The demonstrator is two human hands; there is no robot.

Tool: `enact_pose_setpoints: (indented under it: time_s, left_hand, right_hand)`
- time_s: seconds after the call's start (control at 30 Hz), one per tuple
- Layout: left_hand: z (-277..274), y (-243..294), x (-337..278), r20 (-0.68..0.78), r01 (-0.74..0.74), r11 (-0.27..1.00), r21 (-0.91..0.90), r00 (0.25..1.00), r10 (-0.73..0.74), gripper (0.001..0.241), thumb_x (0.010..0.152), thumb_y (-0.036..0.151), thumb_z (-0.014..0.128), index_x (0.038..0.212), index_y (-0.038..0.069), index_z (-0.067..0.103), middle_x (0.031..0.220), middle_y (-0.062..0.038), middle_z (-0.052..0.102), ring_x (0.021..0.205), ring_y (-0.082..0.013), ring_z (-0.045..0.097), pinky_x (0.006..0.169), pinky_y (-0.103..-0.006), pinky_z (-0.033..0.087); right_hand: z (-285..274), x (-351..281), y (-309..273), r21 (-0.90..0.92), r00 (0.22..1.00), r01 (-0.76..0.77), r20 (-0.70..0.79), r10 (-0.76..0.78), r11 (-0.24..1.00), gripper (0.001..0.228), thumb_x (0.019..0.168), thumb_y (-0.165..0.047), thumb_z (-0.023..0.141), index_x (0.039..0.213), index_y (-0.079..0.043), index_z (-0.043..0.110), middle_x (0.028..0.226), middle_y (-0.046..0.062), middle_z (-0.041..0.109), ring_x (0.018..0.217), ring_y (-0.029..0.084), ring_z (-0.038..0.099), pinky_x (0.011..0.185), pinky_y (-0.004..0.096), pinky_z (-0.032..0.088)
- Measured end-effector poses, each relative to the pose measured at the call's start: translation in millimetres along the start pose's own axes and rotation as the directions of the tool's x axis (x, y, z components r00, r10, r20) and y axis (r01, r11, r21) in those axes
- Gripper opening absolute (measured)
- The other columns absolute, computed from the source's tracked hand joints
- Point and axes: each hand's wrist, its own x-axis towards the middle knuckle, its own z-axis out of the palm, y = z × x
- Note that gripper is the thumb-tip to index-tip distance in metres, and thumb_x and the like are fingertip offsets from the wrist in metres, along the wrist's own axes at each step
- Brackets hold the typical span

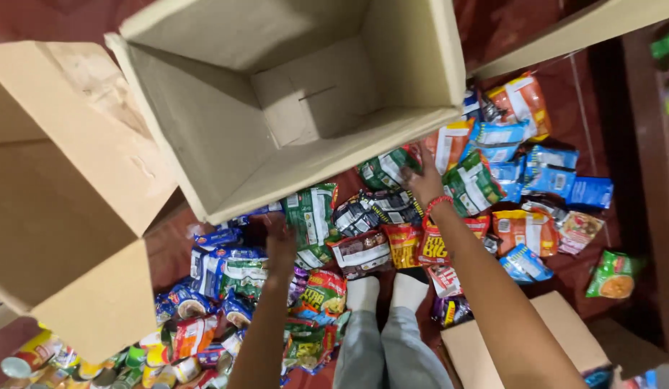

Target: Organizing various sachets, packets, and small goods into cardboard boxes from a pile on the floor.

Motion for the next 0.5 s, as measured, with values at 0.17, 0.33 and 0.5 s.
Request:
enact_pose_setpoints:
  time_s: [0.17,0.33,0.5]
  left_hand:
    - [7,-25,13,-0.062,0.293,0.922,0.253,0.956,-0.287,0.081,0.086,0.014,0.073,0.149,0.008,0.023,0.125,-0.006,0.063,0.11,-0.0167,0.062,0.094,-0.029,0.047]
    - [4,-10,1,-0.004,0.188,0.668,0.72,0.964,-0.266,0.053,0.075,0.026,0.086,0.123,0.01,0.068,0.104,-0.016,0.077,0.097,-0.032,0.073,0.082,-0.0419,0.056]
    - [42,13,-37,-0.037,0.099,0.833,0.544,0.995,-0.094,0.043,0.072,0.019,0.084,0.107,0.003,0.064,0.092,-0.018,0.076,0.083,-0.0352,0.074,0.072,-0.0444,0.057]
  right_hand:
    - [15,-6,18,-0.051,0.986,-0.14,0.089,0.144,0.989,0.093,0.096,-0.031,0.072,0.162,-0.011,0.009,0.165,0.016,0.023,0.144,0.036,0.038,0.1,0.039,0.051]
    - [4,-4,77,-0.298,0.963,-0.258,-0.003,0.269,0.919,0.07,0.115,-0.064,0.043,0.13,-0.001,0.069,0.115,0.028,0.078,0.104,0.033,0.078,0.096,0.038,0.057]
    - [26,-66,80,-0.123,0.685,-0.729,-0.151,0.713,0.674,0.061,0.098,-0.065,0.056,0.114,-0.007,0.069,0.104,0.016,0.069,0.093,0.038,0.072,0.079,0.049,0.055]
